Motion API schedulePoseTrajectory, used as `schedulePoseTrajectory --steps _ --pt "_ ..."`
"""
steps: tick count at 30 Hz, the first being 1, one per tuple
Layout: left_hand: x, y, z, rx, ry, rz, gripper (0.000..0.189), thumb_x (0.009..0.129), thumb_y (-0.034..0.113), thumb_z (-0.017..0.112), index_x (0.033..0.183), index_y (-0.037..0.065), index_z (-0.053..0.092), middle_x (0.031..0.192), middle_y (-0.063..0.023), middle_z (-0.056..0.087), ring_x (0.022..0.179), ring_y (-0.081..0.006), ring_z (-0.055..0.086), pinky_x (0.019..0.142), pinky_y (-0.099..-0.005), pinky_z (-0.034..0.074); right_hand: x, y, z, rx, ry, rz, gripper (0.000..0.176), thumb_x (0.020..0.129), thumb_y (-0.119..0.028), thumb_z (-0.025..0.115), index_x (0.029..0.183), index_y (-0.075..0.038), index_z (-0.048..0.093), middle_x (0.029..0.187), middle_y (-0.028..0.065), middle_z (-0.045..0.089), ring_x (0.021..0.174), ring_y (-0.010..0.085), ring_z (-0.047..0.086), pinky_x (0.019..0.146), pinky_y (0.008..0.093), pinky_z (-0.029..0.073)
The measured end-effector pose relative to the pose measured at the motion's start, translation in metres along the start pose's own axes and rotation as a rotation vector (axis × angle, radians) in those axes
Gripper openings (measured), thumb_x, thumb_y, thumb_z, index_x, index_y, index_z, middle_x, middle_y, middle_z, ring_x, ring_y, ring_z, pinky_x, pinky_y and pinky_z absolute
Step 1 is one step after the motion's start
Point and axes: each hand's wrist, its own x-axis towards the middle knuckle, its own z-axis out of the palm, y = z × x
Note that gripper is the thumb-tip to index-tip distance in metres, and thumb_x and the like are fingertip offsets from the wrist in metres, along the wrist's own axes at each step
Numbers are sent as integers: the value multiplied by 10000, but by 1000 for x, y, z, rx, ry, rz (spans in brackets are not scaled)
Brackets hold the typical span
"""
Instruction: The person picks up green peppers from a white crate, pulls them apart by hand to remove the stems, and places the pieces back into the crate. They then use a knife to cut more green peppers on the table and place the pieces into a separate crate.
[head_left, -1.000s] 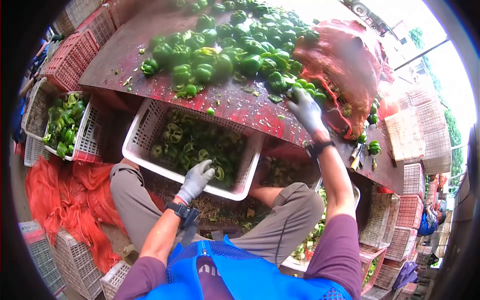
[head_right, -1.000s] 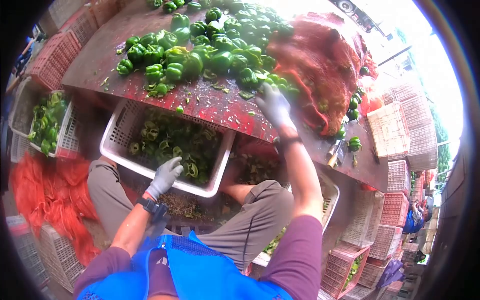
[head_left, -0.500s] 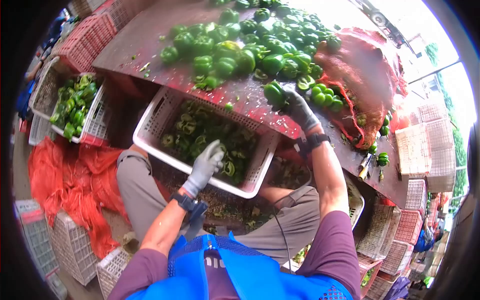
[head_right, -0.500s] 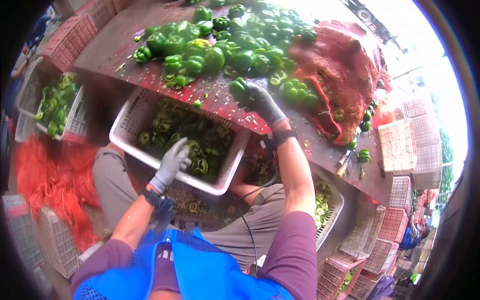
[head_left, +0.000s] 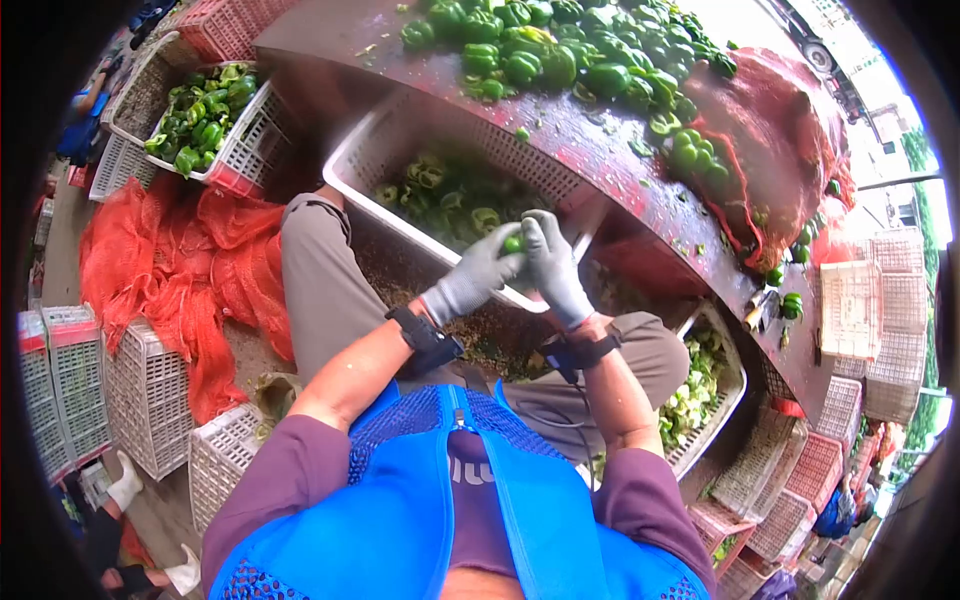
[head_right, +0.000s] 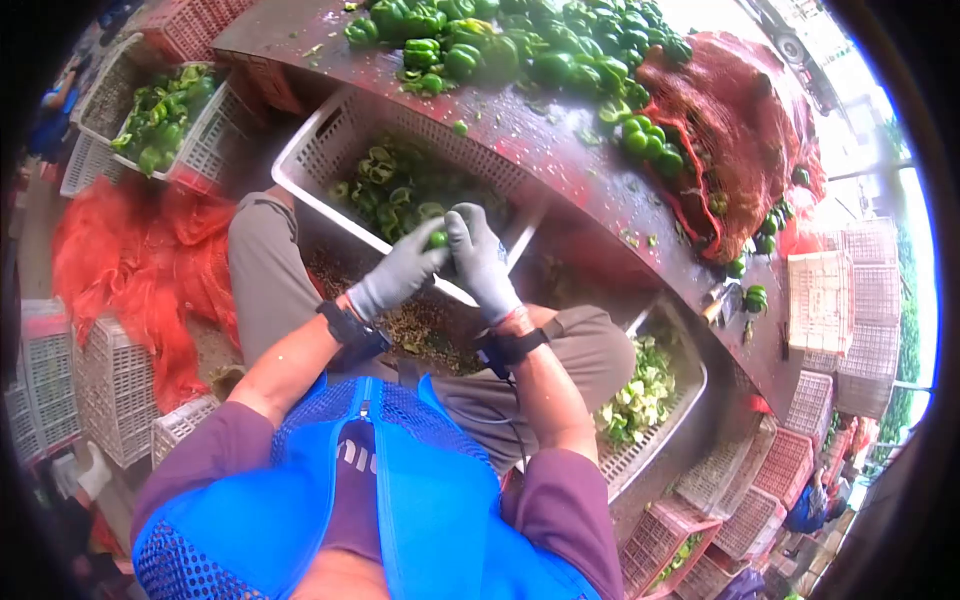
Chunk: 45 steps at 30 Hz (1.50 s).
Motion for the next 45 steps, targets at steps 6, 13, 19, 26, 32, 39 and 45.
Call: schedulePoseTrajectory --steps 6,13,19,26,32,39,45 --pt "-56 -30 21 -282 331 -326 346 992 227 599 1269 28 543 1052 -44 647 897 -131 618 798 -302 512 -11 4 44 -231 3 69 304 1012 -317 506 1068 -48 635 868 169 673 831 303 670 769 391 510" --pt "-52 -109 2 -706 564 -411 461 1060 451 389 1296 90 553 1179 -31 626 1065 -143 596 936 -324 489 19 19 104 -562 -260 -199 297 955 -345 524 887 -75 627 908 162 667 878 367 650 774 503 510" --pt "-41 -131 11 -710 641 -361 612 1026 573 390 1276 39 554 1155 -39 617 1044 -144 571 919 -323 474 23 23 120 -641 -164 -58 302 955 -315 483 844 -79 637 839 160 681 832 380 656 762 502 506" --pt "-27 -129 -6 -786 625 -511 574 941 534 580 1219 31 568 1156 -71 615 1038 -163 581 896 -333 492 54 27 123 -468 -213 291 446 973 -388 397 846 -50 659 852 195 683 853 406 652 747 491 484" --pt "-49 -75 -23 -607 489 -425 373 953 364 577 1139 41 568 975 -63 661 808 -145 642 688 -296 532 42 90 124 209 71 325 368 957 -398 469 821 -103 642 807 173 675 719 331 640 657 422 489" --pt "-20 -39 -69 -953 138 -94 423 1007 494 502 1124 91 559 1049 -98 657 860 -236 692 713 -356 604 57 34 57 1188 -190 656 408 997 -401 472 941 -43 660 785 93 682 694 226 668 652 335 559" --pt "18 -42 -71 -68 276 22 689 978 304 625 1546 87 300 1348 -135 552 943 -76 600 837 -268 504 49 23 51 963 -540 375 261 960 -179 558 1170 -35 615 1012 95 687 913 184 670 811 302 562"
